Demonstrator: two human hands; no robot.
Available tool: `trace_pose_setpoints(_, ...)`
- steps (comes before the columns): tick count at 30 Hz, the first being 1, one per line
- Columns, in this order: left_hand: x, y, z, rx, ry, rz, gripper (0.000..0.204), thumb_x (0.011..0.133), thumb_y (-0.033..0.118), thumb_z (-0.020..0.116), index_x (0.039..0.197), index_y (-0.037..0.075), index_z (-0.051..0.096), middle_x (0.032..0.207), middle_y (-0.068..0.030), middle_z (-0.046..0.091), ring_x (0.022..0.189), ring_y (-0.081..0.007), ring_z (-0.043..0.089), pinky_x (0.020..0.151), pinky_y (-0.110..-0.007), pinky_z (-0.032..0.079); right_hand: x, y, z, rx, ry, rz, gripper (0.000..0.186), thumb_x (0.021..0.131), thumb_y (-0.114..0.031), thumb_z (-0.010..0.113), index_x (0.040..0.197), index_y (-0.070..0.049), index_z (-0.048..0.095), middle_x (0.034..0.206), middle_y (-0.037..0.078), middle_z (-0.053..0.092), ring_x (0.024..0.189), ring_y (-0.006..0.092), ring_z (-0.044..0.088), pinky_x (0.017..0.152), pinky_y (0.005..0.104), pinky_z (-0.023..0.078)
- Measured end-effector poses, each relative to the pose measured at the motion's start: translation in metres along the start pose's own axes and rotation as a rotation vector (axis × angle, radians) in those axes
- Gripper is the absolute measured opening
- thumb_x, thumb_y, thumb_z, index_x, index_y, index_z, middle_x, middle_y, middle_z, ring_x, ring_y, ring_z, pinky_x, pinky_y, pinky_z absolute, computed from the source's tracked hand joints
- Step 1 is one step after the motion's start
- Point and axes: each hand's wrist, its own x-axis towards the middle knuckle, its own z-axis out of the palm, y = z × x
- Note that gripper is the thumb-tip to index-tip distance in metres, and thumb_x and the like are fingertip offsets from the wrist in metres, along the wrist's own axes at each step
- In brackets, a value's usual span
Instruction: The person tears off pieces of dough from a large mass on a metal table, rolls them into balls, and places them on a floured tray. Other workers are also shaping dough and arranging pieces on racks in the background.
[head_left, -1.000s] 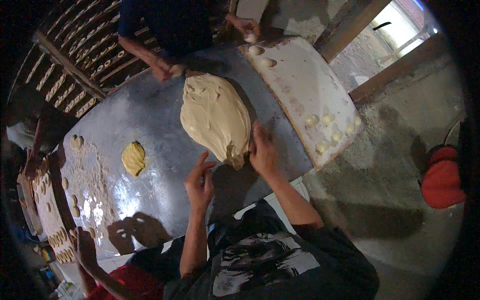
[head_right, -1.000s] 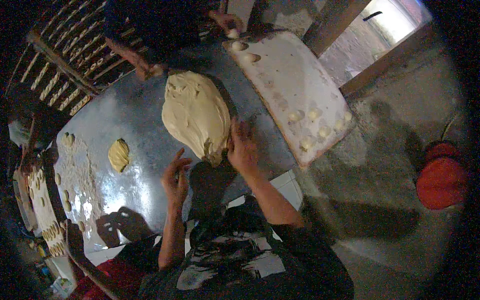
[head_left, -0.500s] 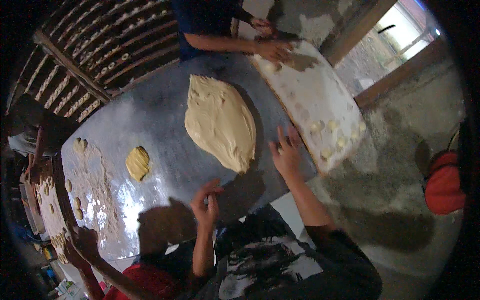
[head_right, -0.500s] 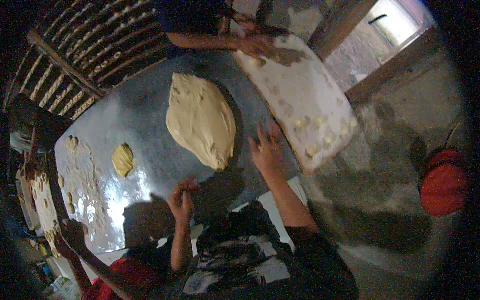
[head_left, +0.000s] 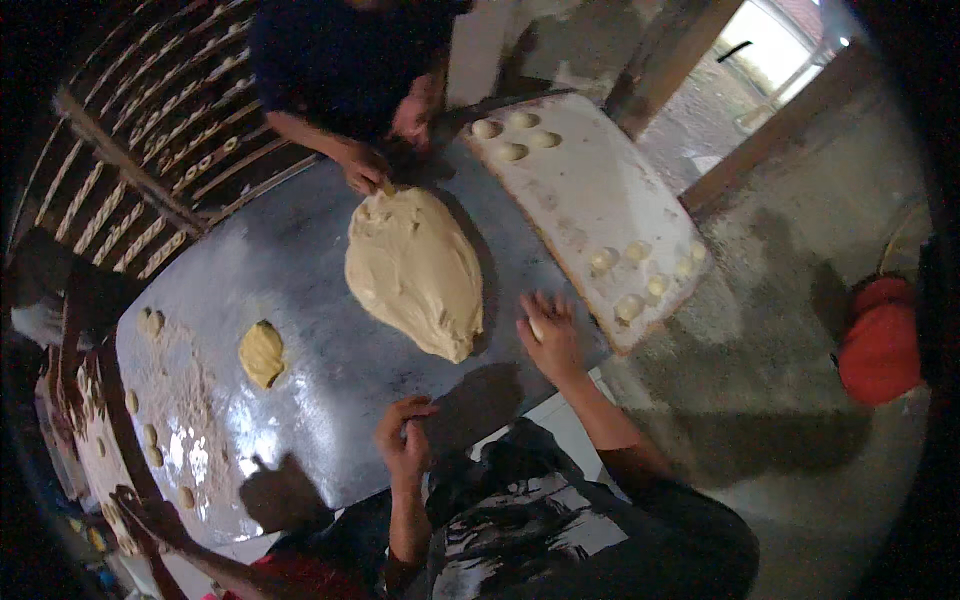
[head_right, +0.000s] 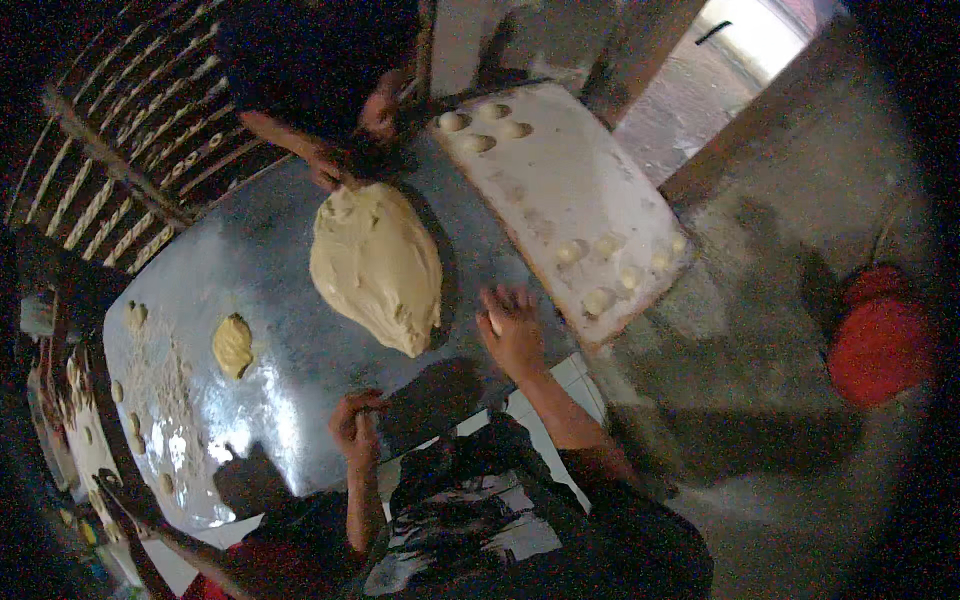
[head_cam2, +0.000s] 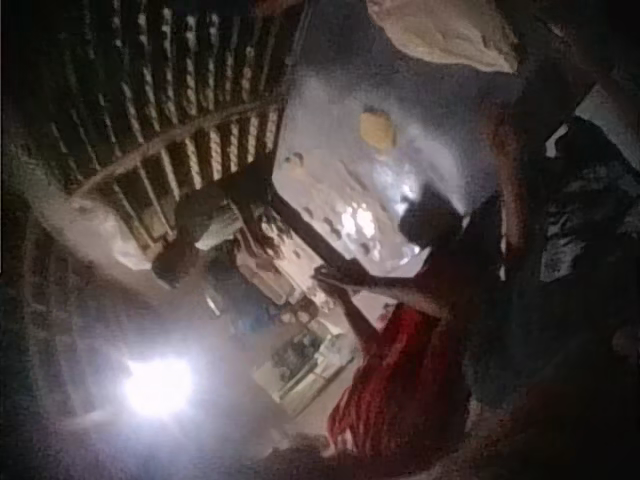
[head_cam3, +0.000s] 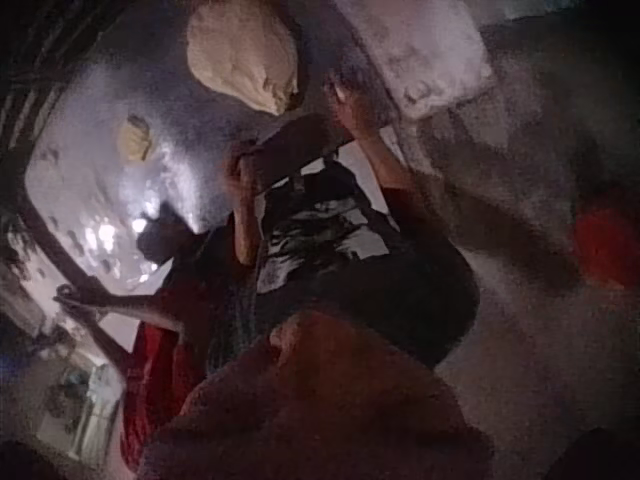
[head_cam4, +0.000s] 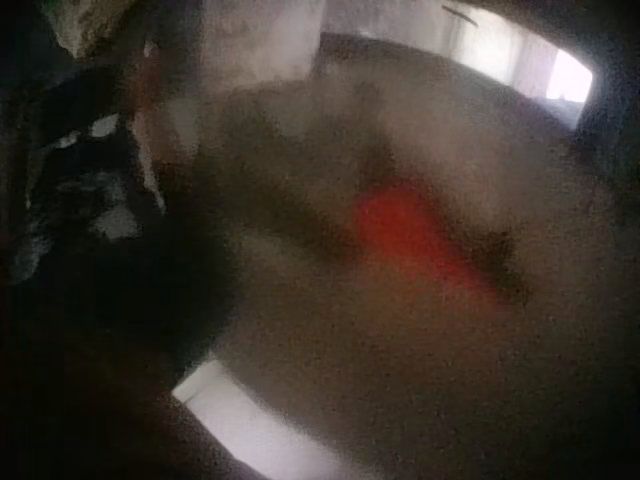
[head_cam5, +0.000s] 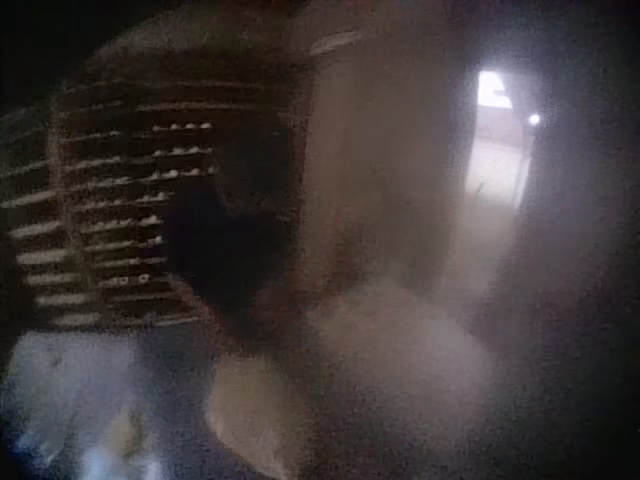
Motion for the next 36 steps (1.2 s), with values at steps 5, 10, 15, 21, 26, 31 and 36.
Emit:
trace_pose_setpoints(5,-0.018,-0.006,0.006,-0.062,0.031,-0.025,0.021,0.094,0.002,0.050,0.088,-0.002,0.069,0.098,-0.0174,0.073,0.089,-0.0261,0.071,0.082,-0.038,0.057,0.019,-0.038,0.030,0.034,0.077,-0.129,0.043,0.089,-0.022,0.072,0.130,-0.010,0.068,0.136,0.023,0.062,0.135,0.0485,0.049,0.117,0.0553,0.035)
trace_pose_setpoints(10,-0.029,-0.016,0.001,-0.017,0.094,-0.022,0.020,0.096,0.006,0.051,0.090,-0.002,0.068,0.097,-0.0166,0.073,0.086,-0.0257,0.071,0.079,-0.035,0.055,0.034,0.004,0.001,-0.059,0.207,-0.030,0.042,0.093,-0.022,0.070,0.133,-0.010,0.067,0.137,0.025,0.061,0.134,0.0430,0.052,0.115,0.0531,0.038)
trace_pose_setpoints(15,-0.026,0.015,-0.014,0.146,0.029,0.000,0.017,0.095,0.006,0.052,0.095,-0.001,0.068,0.094,-0.0144,0.073,0.085,-0.0228,0.071,0.076,-0.035,0.055,0.020,-0.013,-0.035,0.238,0.454,0.009,0.046,0.095,-0.028,0.070,0.134,-0.005,0.064,0.123,0.024,0.068,0.119,0.0402,0.064,0.105,0.0501,0.047)
trace_pose_setpoints(21,0.015,0.043,0.039,0.588,-0.020,-0.423,0.041,0.102,0.025,0.056,0.135,0.001,0.049,0.102,-0.0237,0.071,0.088,-0.0300,0.073,0.072,-0.044,0.057,0.004,-0.008,-0.023,0.061,0.058,0.204,0.049,0.084,-0.039,0.079,0.122,-0.010,0.068,0.085,0.014,0.074,0.078,0.0392,0.072,0.074,0.0514,0.056)
trace_pose_setpoints(26,0.053,-0.002,0.106,1.108,-0.123,-0.185,0.078,0.100,0.052,0.057,0.144,-0.008,0.033,0.111,-0.0298,0.066,0.094,-0.0445,0.071,0.075,-0.055,0.056,0.043,0.021,-0.054,0.165,0.300,0.145,0.040,0.083,-0.031,0.080,0.118,-0.015,0.070,0.096,0.016,0.074,0.078,0.0354,0.073,0.069,0.0463,0.057)
trace_pose_setpoints(31,0.064,-0.033,0.128,1.361,-0.163,-0.176,0.072,0.102,0.044,0.056,0.144,-0.010,0.034,0.108,-0.0306,0.066,0.095,-0.0445,0.070,0.078,-0.054,0.057,0.099,0.161,-0.209,0.138,1.042,-0.046,0.029,0.087,-0.002,0.073,0.115,-0.005,0.072,0.098,0.015,0.074,0.088,0.0284,0.073,0.072,0.0353,0.057)
trace_pose_setpoints(36,0.055,-0.006,0.125,0.799,0.003,-0.128,0.044,0.102,0.022,0.054,0.134,-0.006,0.042,0.108,-0.0309,0.065,0.100,-0.0495,0.066,0.082,-0.058,0.053,0.054,0.188,-0.152,-0.225,0.244,0.430,0.086,0.094,-0.037,0.070,0.162,-0.012,0.024,0.121,0.023,0.067,0.108,0.0412,0.065,0.090,0.0546,0.049)
